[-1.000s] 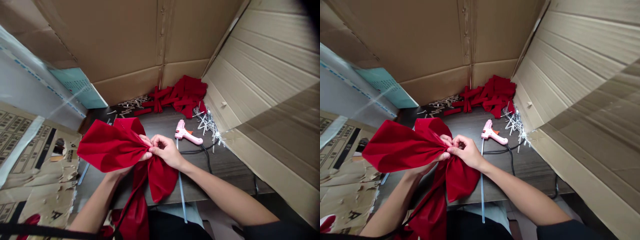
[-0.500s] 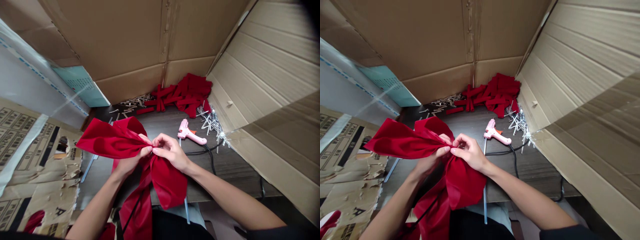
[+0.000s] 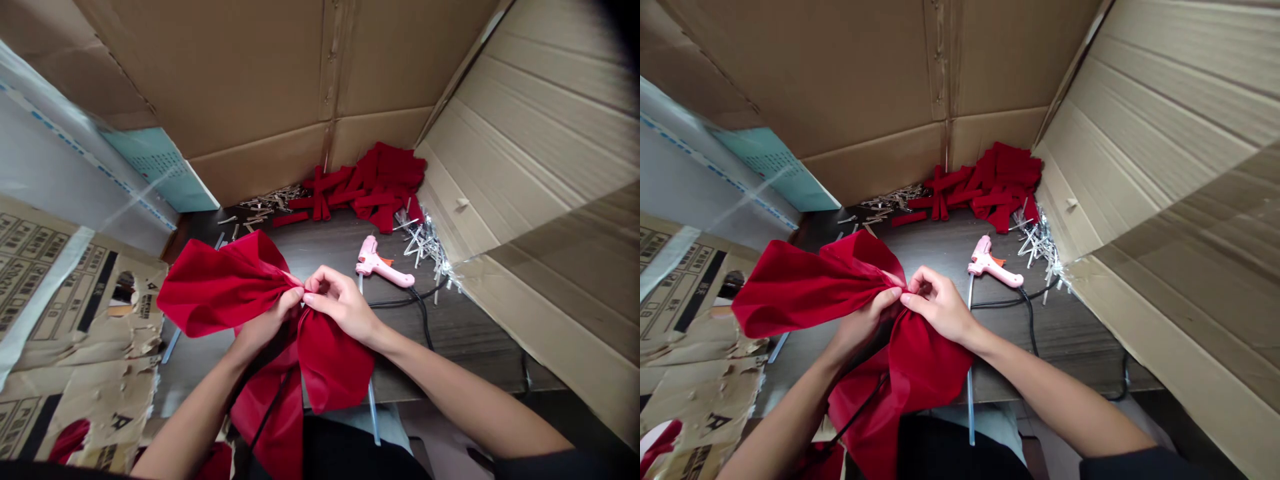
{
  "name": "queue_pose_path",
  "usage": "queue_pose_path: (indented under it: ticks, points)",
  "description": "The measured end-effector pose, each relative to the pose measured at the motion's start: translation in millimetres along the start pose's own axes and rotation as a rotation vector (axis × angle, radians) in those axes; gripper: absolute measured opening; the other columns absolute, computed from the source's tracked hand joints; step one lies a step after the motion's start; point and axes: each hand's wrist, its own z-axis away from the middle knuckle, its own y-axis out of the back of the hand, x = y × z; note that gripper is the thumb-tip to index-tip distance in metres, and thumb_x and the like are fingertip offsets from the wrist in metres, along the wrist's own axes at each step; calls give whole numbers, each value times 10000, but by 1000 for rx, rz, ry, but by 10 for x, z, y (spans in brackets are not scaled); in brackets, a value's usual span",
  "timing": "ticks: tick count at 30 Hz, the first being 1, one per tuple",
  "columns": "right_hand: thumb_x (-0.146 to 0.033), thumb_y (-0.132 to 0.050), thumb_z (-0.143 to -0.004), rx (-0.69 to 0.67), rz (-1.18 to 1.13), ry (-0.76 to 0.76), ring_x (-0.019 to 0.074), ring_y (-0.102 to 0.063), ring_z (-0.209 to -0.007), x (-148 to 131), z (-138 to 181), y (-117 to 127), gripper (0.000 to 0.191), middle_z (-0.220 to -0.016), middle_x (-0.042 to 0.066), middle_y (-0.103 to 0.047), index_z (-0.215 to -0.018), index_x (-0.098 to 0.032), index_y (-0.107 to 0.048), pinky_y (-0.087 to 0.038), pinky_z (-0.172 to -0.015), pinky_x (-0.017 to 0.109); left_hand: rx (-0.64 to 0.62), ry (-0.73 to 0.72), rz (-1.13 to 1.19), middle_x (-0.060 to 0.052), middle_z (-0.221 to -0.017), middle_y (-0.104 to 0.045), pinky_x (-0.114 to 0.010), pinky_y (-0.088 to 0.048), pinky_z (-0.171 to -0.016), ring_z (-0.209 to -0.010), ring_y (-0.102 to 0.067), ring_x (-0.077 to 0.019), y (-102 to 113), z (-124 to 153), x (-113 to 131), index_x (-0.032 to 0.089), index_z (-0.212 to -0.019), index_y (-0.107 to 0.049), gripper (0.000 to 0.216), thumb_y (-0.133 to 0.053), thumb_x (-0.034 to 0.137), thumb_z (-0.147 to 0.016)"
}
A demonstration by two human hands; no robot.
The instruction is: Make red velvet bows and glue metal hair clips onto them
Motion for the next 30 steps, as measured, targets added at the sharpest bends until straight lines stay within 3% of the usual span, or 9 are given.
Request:
queue_pose_path:
  ticks: [6,13,19,25,30]
  points:
    - [-385,-693,-765,43,53,9,134,-476,-658,24,-9,11,275,-713,-17,-525,-717,-200,-496,-401,-638,270,37,36,-12,50,-546,-421,-237,-306,-498,-509,-347,-95,-107,37,82,182,-725,-574,228,-637,393,-783]
    - [-306,-738,-676,95,-140,-164,121,-472,-654,42,-32,-8,256,-692,-30,-526,-662,-187,-512,-381,-642,255,69,11,-58,56,-522,-420,-236,-242,-471,-480,-337,-98,-185,66,169,189,-797,-569,154,-604,339,-789]
    - [-258,-724,-648,155,-149,-212,114,-463,-629,40,-15,-45,220,-657,-43,-517,-636,-185,-518,-362,-624,250,-17,29,-31,59,-526,-389,-248,-249,-484,-484,-325,-100,-121,46,73,195,-759,-544,162,-563,337,-834]
    - [-160,-690,-603,189,-197,-240,114,-487,-640,60,-12,-50,160,-668,-38,-551,-619,-178,-532,-373,-636,249,-112,-98,-43,59,-513,-437,-247,-296,-491,-460,-366,-92,-47,5,-90,176,-869,-599,181,-559,353,-862]
    - [-175,-726,-621,178,-337,-284,115,-501,-631,53,-8,-2,184,-670,-42,-570,-649,-184,-545,-375,-625,245,-71,-63,59,68,-491,-433,-213,-243,-415,-428,-336,-64,-43,-20,-37,157,-887,-617,229,-669,359,-793]
